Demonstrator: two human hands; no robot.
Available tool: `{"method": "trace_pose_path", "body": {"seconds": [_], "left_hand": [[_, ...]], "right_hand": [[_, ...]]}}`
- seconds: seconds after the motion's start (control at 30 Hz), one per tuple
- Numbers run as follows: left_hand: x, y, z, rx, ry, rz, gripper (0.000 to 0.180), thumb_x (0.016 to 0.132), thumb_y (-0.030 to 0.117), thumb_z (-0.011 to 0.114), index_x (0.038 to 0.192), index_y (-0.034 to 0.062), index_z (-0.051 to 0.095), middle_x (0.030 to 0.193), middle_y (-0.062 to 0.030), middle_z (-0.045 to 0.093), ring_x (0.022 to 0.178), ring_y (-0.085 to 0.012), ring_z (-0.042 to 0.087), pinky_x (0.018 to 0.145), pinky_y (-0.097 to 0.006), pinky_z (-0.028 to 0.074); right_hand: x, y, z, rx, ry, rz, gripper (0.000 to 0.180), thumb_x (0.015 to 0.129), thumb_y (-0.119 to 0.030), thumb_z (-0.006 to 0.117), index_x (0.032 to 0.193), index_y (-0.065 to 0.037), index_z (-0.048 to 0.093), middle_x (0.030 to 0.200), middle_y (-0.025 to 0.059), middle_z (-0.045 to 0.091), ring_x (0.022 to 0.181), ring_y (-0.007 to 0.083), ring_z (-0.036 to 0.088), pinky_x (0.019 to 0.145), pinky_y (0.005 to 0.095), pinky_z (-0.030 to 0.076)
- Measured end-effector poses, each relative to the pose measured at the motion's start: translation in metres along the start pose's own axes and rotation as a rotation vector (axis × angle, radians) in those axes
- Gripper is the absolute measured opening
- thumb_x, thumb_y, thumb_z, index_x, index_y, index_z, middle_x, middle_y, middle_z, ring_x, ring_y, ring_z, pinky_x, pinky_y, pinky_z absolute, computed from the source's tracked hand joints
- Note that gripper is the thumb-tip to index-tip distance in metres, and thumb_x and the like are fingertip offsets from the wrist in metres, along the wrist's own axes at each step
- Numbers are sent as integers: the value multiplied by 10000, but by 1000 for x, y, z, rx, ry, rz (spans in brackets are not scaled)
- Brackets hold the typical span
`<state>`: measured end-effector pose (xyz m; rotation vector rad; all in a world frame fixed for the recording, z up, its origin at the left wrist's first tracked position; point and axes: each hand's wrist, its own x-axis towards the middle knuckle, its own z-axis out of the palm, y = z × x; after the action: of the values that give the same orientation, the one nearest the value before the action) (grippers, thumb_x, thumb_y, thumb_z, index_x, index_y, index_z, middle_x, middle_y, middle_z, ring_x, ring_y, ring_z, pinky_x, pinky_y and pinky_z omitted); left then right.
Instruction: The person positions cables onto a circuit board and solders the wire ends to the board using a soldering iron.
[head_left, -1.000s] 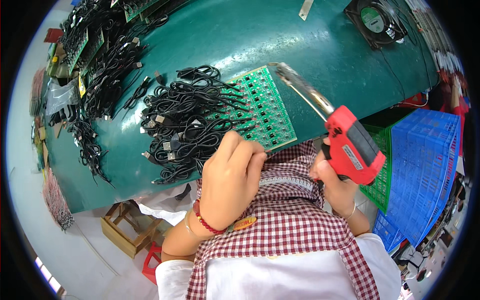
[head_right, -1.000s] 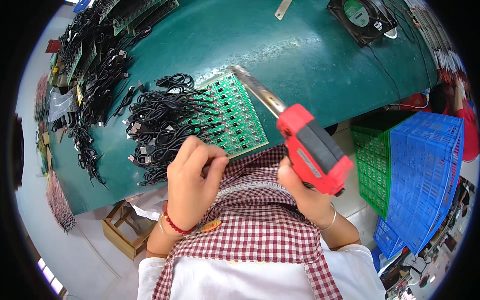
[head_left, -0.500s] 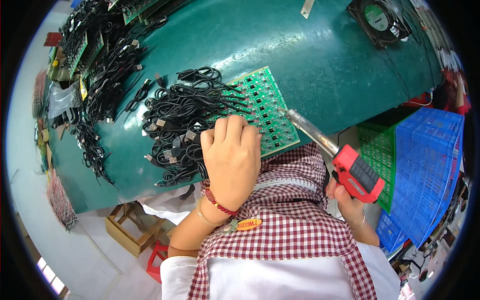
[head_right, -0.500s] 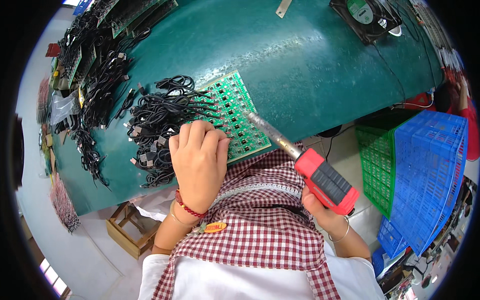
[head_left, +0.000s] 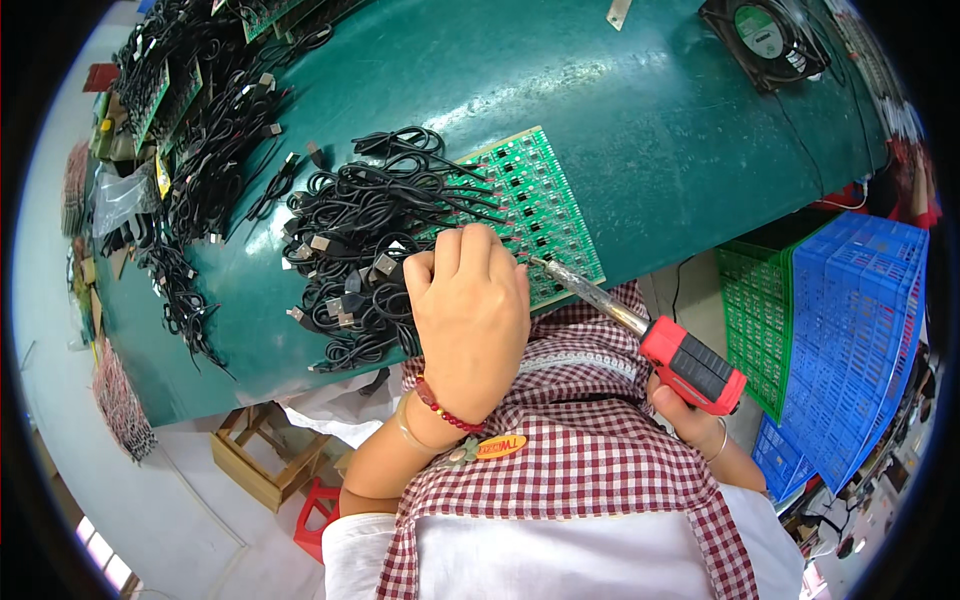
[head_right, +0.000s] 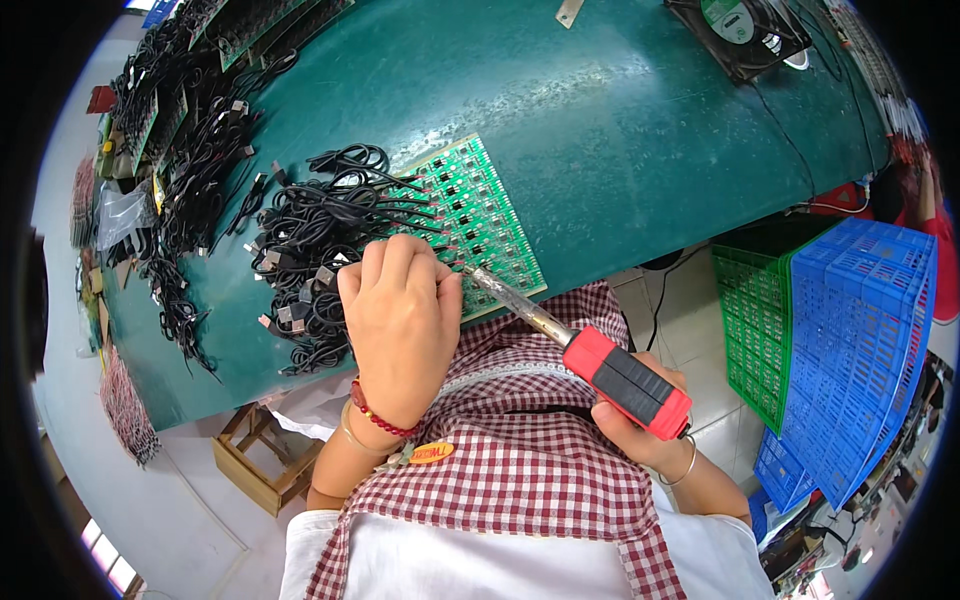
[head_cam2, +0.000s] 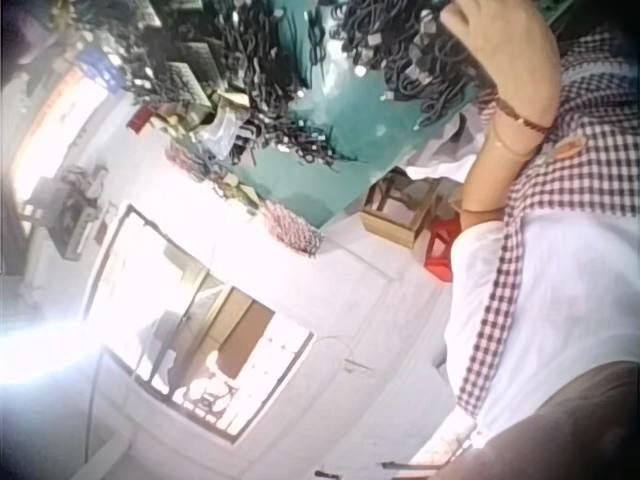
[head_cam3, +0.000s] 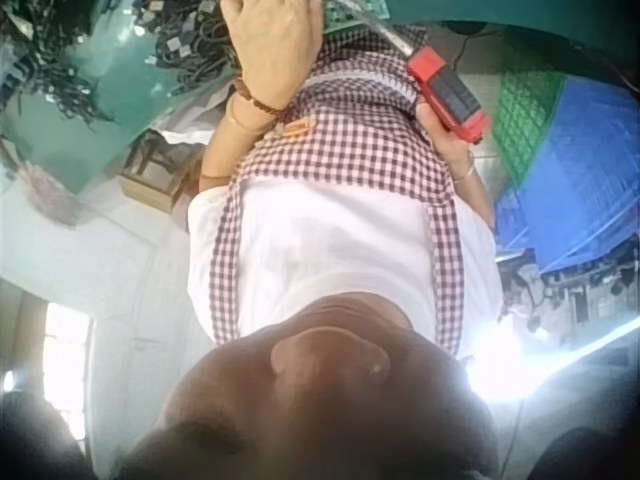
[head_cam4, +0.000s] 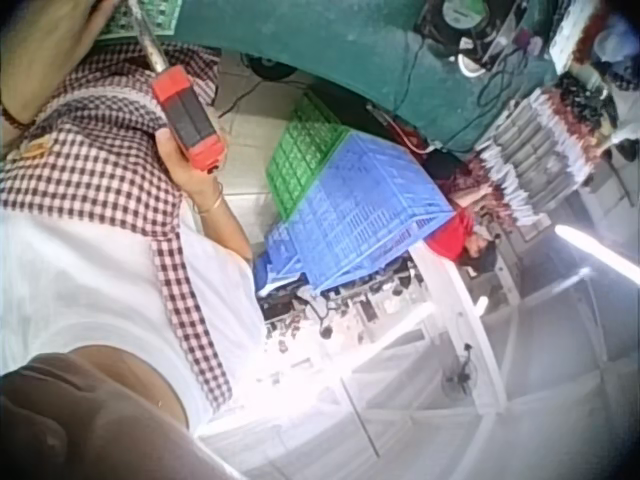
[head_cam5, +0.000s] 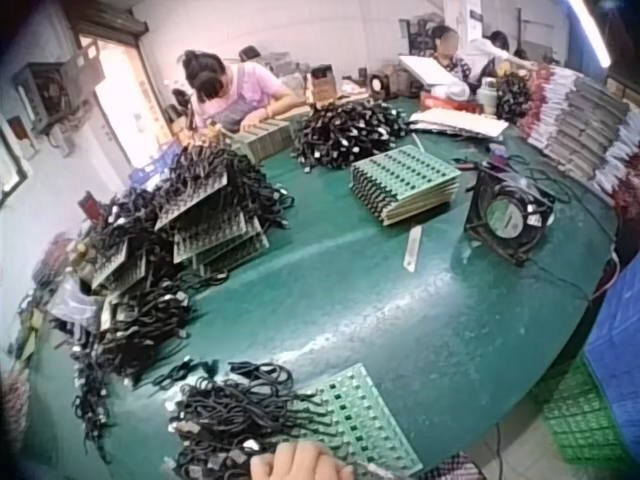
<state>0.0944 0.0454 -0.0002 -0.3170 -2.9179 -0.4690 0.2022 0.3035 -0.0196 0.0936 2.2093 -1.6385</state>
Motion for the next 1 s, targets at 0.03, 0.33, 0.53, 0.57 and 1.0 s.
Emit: {"method": "trace_pose_path", "body": {"seconds": [0.03,0.33,0.53,0.57,1.0], "left_hand": [[1,1,0,19,-16,2,138,707,77,705,775,64,585,891,-42,554,846,-231,529,734,-371,356],[3,2,-3,96,-92,17,91,775,114,649,774,32,610,862,-73,513,875,-238,500,779,-382,366],[2,2,-1,69,-58,2,114,733,83,685,772,60,581,869,-57,536,838,-244,524,745,-384,364],[2,2,-1,64,-47,5,115,733,83,685,772,61,579,869,-57,538,835,-245,526,742,-384,364],[1,2,-1,25,-39,-8,117,738,74,681,773,55,570,869,-65,543,833,-254,525,735,-386,362]], "right_hand": [[0,2,0,1,0,1,154,758,-186,722,792,-57,645,753,68,618,627,205,595,545,330,455],[-1,-4,2,43,17,22,149,744,-166,724,797,-54,643,760,67,620,636,218,598,560,322,461],[-2,0,-3,27,-19,43,124,749,-144,715,790,-52,643,794,77,642,674,233,610,589,339,476],[-1,-1,-1,26,-3,13,126,751,-147,714,793,-51,644,794,79,642,679,235,613,596,340,481],[-3,2,2,85,31,37,126,744,-141,710,786,-42,643,741,75,624,655,219,599,581,330,471]]}}
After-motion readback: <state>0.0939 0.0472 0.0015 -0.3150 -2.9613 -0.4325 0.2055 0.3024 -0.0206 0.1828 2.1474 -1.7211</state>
